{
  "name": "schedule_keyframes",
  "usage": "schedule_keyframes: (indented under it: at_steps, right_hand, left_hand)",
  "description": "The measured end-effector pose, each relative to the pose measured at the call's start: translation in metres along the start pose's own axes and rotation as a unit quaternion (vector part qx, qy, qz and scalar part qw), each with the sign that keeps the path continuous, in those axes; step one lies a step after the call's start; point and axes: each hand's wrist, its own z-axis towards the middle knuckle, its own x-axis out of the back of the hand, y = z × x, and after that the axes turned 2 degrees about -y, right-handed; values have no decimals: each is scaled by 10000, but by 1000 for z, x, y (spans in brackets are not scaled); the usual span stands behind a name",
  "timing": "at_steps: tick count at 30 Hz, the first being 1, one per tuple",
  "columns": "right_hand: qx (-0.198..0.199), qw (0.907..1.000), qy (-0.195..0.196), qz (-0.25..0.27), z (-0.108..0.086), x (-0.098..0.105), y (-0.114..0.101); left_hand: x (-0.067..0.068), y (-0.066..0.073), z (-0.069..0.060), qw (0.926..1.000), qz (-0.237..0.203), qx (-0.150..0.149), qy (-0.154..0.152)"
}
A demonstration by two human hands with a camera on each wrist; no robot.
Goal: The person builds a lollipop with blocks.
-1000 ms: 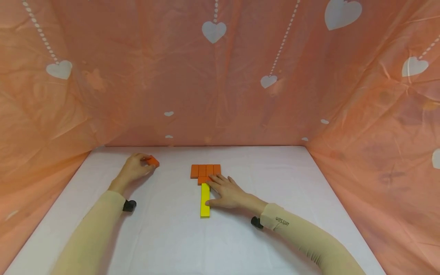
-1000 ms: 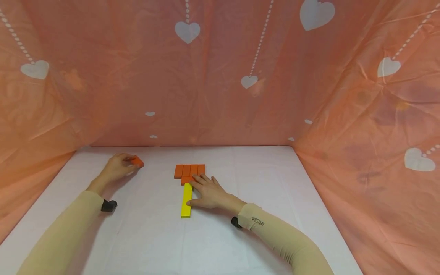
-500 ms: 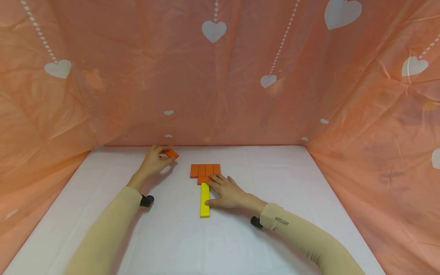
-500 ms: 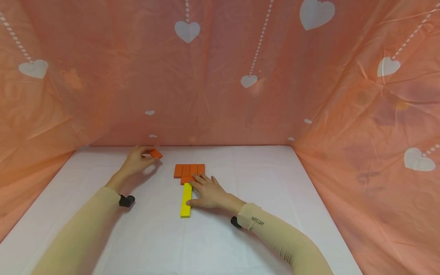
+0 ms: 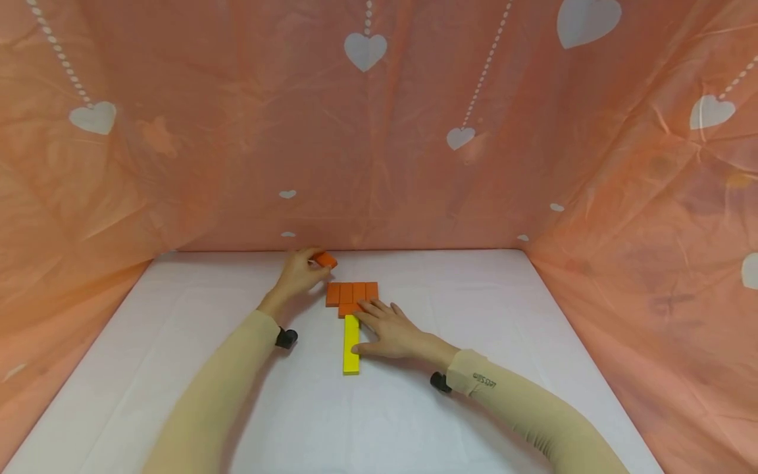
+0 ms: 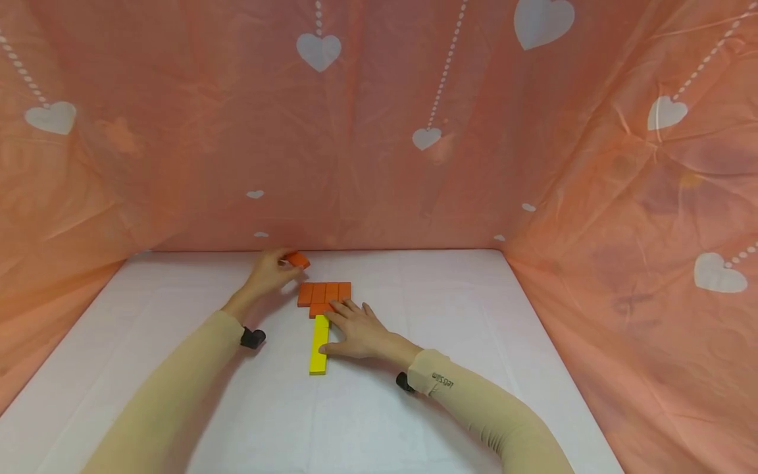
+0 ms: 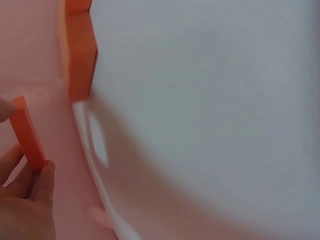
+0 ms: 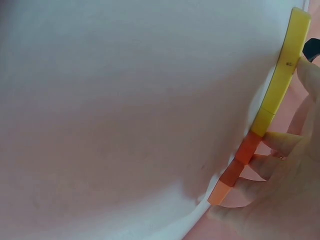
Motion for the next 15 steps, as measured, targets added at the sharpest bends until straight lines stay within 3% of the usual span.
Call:
schedule_keyframes:
  at_steps: [8,15]
  right_hand:
    - [-25,10000,-31,-45,0,1,-1]
    - [-8,10000,-5,40,0,0,0]
  left_hand:
    - [-21,4,14,9993,-35,207,-319]
    - [-36,8,23,9979,240,422,-434]
